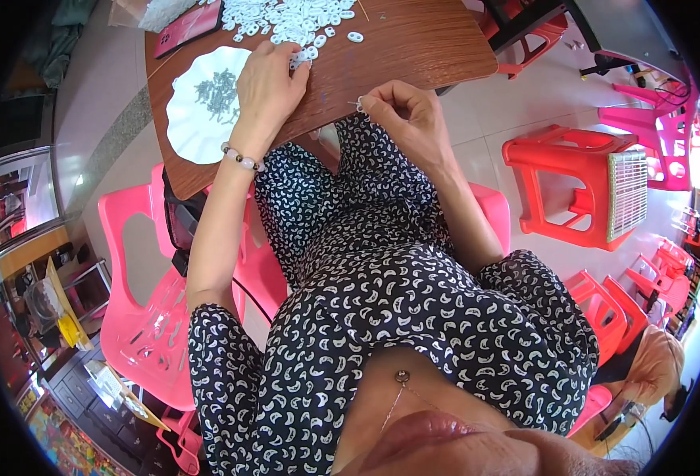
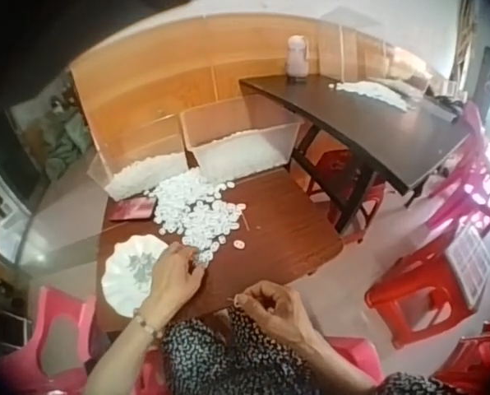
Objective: Manually snapping together small white plastic circular components at a workbench.
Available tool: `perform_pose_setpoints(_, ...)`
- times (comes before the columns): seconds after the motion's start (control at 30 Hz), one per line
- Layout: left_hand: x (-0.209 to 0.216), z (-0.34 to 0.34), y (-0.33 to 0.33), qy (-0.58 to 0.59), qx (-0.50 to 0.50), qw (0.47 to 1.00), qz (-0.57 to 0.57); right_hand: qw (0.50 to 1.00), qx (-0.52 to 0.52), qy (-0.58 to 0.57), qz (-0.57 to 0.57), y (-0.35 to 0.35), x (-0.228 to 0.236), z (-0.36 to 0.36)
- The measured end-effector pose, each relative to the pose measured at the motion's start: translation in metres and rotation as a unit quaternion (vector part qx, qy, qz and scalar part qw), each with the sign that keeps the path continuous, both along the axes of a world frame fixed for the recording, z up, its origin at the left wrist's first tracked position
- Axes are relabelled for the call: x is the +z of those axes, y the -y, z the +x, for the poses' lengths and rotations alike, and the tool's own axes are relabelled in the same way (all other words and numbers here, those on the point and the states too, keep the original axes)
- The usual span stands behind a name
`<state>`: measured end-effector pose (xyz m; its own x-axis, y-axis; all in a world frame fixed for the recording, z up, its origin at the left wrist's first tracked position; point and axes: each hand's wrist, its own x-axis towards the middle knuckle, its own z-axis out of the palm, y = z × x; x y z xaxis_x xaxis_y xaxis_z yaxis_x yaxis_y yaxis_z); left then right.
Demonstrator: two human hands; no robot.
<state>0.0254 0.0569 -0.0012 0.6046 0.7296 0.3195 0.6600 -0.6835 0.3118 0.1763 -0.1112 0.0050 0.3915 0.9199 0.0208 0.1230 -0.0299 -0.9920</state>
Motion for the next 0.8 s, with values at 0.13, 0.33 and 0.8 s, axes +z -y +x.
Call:
perform_pose_setpoints(0.13,0.005,0.005,0.000,-0.039,0.008,0.999,-0.005,1.000,0.004,-0.004,0.005,-0.002,-0.002,0.000)
perform_pose_setpoints(0.33,0.002,0.004,-0.002,-0.021,0.015,1.000,0.005,1.000,0.011,-0.016,0.006,-0.001,-0.001,-0.001)
perform_pose_setpoints(0.8,0.035,-0.029,0.052,0.340,0.018,0.727,-0.596,0.999,0.022,-0.018,0.028,-0.013,0.011,-0.007)
